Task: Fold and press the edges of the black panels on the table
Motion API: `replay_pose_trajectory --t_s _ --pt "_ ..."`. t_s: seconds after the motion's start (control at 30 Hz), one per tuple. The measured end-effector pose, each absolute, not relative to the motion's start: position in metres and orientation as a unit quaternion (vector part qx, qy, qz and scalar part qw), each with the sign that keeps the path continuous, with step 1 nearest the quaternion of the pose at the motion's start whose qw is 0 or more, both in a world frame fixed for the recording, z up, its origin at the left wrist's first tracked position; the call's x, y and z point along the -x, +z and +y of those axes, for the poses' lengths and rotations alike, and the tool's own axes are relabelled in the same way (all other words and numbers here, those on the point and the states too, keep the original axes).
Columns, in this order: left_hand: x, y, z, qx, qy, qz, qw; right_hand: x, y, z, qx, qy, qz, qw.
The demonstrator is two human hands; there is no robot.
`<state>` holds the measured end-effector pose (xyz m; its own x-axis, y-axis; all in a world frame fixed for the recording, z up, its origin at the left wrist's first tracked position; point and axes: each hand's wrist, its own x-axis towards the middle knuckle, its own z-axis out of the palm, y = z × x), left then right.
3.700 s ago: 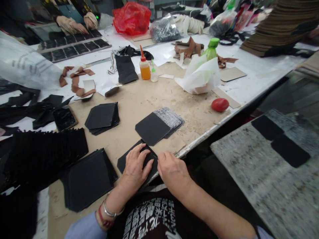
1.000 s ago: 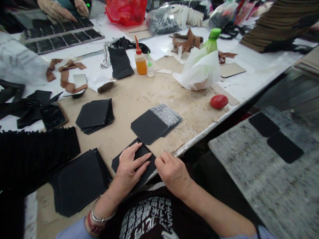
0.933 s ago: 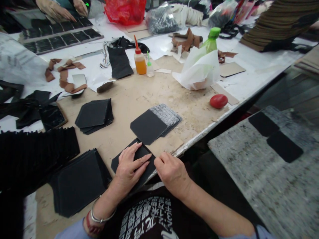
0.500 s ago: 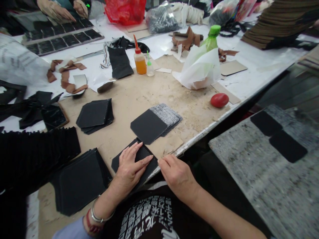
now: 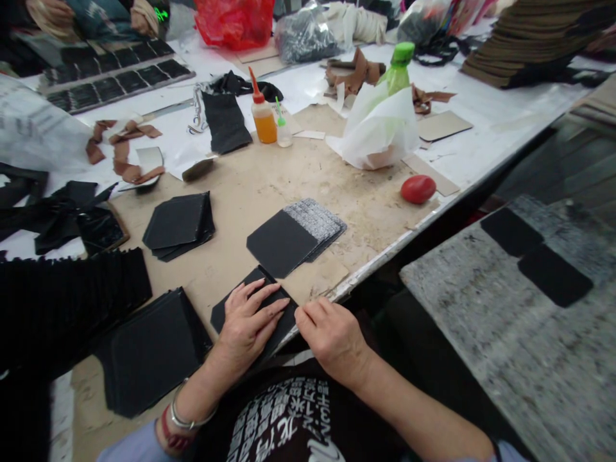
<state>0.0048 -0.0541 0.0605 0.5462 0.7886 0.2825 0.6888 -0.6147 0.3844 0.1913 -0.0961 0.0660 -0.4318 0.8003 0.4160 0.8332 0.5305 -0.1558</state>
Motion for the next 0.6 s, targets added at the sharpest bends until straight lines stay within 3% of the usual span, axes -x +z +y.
replay_pose_trajectory --t_s 0.2,0.4,0.6 --pt "-0.004 0.064 -0.056 -0.884 0.190 0.412 0.113 -0.202 0.068 -0.100 0.456 -0.037 -0.870 0.184" --pt "-0.003 0.069 -0.058 -0.899 0.146 0.396 0.119 -0.208 0.064 -0.104 0.485 0.043 -0.832 0.264" --pt "-0.003 0.069 -0.058 -0.902 0.139 0.393 0.112 -0.208 0.061 -0.107 0.511 0.072 -0.806 0.289"
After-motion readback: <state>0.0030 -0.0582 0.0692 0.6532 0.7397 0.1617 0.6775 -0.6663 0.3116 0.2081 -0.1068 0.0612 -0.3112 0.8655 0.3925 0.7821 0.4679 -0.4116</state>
